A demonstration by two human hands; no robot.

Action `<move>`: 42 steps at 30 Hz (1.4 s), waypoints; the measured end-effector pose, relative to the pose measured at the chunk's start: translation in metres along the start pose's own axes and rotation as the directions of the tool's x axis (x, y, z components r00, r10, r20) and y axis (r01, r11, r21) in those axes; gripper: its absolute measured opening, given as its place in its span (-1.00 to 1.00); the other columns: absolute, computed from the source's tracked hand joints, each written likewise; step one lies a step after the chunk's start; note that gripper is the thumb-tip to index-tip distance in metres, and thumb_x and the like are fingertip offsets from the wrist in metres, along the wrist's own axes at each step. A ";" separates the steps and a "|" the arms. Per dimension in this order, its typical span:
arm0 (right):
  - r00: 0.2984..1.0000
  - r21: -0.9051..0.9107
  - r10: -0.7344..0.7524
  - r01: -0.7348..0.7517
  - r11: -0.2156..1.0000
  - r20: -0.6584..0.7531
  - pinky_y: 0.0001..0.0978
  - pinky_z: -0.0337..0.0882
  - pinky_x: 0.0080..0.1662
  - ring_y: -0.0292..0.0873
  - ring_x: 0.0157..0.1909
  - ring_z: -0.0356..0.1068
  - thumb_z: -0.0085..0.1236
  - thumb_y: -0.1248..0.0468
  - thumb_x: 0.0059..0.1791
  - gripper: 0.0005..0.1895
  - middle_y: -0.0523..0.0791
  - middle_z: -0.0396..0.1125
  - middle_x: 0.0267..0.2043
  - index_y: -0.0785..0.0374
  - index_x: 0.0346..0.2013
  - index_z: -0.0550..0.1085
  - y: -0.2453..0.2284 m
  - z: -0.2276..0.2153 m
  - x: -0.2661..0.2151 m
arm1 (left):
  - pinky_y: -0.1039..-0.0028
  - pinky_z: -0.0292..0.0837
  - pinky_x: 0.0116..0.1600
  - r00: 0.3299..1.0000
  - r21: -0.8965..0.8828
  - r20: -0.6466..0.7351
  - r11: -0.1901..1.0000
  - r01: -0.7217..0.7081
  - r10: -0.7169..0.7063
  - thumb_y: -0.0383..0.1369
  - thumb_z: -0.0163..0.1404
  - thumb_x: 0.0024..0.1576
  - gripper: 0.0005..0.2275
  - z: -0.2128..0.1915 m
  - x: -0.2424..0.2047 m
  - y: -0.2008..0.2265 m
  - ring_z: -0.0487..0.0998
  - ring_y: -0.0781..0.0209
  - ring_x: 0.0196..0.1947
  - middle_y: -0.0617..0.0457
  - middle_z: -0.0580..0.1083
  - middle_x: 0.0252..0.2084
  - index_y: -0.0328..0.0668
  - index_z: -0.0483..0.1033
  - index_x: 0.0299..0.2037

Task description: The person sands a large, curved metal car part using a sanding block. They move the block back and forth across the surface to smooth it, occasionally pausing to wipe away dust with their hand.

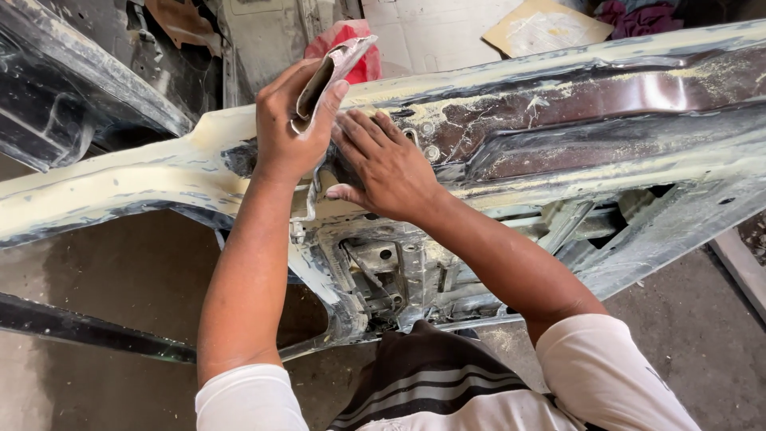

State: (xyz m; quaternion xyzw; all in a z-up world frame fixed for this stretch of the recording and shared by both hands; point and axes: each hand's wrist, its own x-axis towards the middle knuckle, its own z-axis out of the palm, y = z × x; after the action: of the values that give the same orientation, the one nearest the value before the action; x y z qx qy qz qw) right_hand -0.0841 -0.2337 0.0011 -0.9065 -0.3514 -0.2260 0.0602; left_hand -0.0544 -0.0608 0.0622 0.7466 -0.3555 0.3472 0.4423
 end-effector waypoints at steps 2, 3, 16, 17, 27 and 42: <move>1.000 0.026 0.017 -0.017 1.000 -0.009 0.05 -0.07 0.48 0.12 0.54 -0.04 -0.21 -0.39 0.07 -0.03 0.12 0.07 0.47 0.37 0.43 0.17 0.002 -0.004 -0.004 | 0.37 0.54 -0.03 1.000 0.005 -0.002 1.000 0.020 -0.020 -0.45 0.12 0.34 -0.84 0.000 -0.002 0.001 0.67 0.08 -0.14 -0.15 0.58 -0.11 -0.43 0.53 0.01; 0.999 0.048 0.040 -0.039 0.998 -0.017 0.04 -0.07 0.47 0.13 0.53 -0.03 -0.23 -0.40 0.06 0.00 0.13 0.07 0.46 0.38 0.45 0.16 0.003 -0.006 -0.006 | 0.38 0.55 -0.05 0.999 0.005 -0.002 0.999 0.037 -0.037 -0.45 0.13 0.34 -0.84 0.000 -0.002 0.001 0.67 0.09 -0.15 -0.14 0.59 -0.11 -0.43 0.54 0.01; 0.982 -0.066 0.185 -0.183 0.981 0.031 0.04 -0.09 0.47 0.13 0.53 -0.03 -0.43 -0.50 0.04 0.10 0.13 0.05 0.48 0.36 0.49 0.09 0.058 -0.025 -0.063 | 0.38 0.56 -0.03 0.998 -0.016 0.016 0.998 0.054 -0.054 -0.42 0.15 0.34 -0.83 0.023 -0.004 0.014 0.68 0.12 -0.13 -0.12 0.59 -0.10 -0.38 0.55 0.03; 0.979 -0.051 0.203 -0.202 0.978 0.018 0.03 -0.08 0.50 0.13 0.55 -0.03 -0.42 -0.49 0.05 0.04 0.09 0.05 0.50 0.26 0.51 0.09 0.063 -0.027 -0.070 | 0.38 0.56 -0.04 0.998 -0.017 0.013 0.998 0.060 -0.060 -0.42 0.15 0.34 -0.82 0.025 -0.004 0.014 0.68 0.12 -0.13 -0.12 0.59 -0.11 -0.38 0.55 0.04; 0.877 -0.041 0.472 -0.477 0.878 -0.088 -0.01 0.06 0.40 0.17 0.42 0.06 -0.45 -0.46 0.08 -0.02 0.17 0.07 0.42 0.25 0.46 0.13 0.157 -0.048 -0.155 | 0.37 0.61 -0.02 1.000 -0.003 -0.010 1.000 0.021 -0.021 -0.36 0.14 0.38 -0.79 0.040 -0.003 0.012 0.69 0.13 -0.11 -0.12 0.61 -0.10 -0.38 0.56 0.07; 0.900 0.035 0.301 -0.306 0.951 -0.317 0.16 -0.29 0.54 0.10 0.63 -0.12 -0.26 -0.21 0.20 -0.24 0.09 0.03 0.56 0.28 0.50 0.18 0.102 -0.037 -0.135 | 0.41 0.54 0.04 0.991 -0.057 -0.094 0.995 0.087 -0.092 -0.35 0.11 0.41 -0.79 0.030 -0.005 0.027 0.64 0.17 -0.09 -0.06 0.59 -0.09 -0.38 0.55 0.09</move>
State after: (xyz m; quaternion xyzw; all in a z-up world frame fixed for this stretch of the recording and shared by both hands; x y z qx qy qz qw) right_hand -0.1179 -0.4019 -0.0221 -0.9022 -0.1899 -0.3598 0.1434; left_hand -0.0737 -0.0962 0.0585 0.7323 -0.3088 0.3534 0.4935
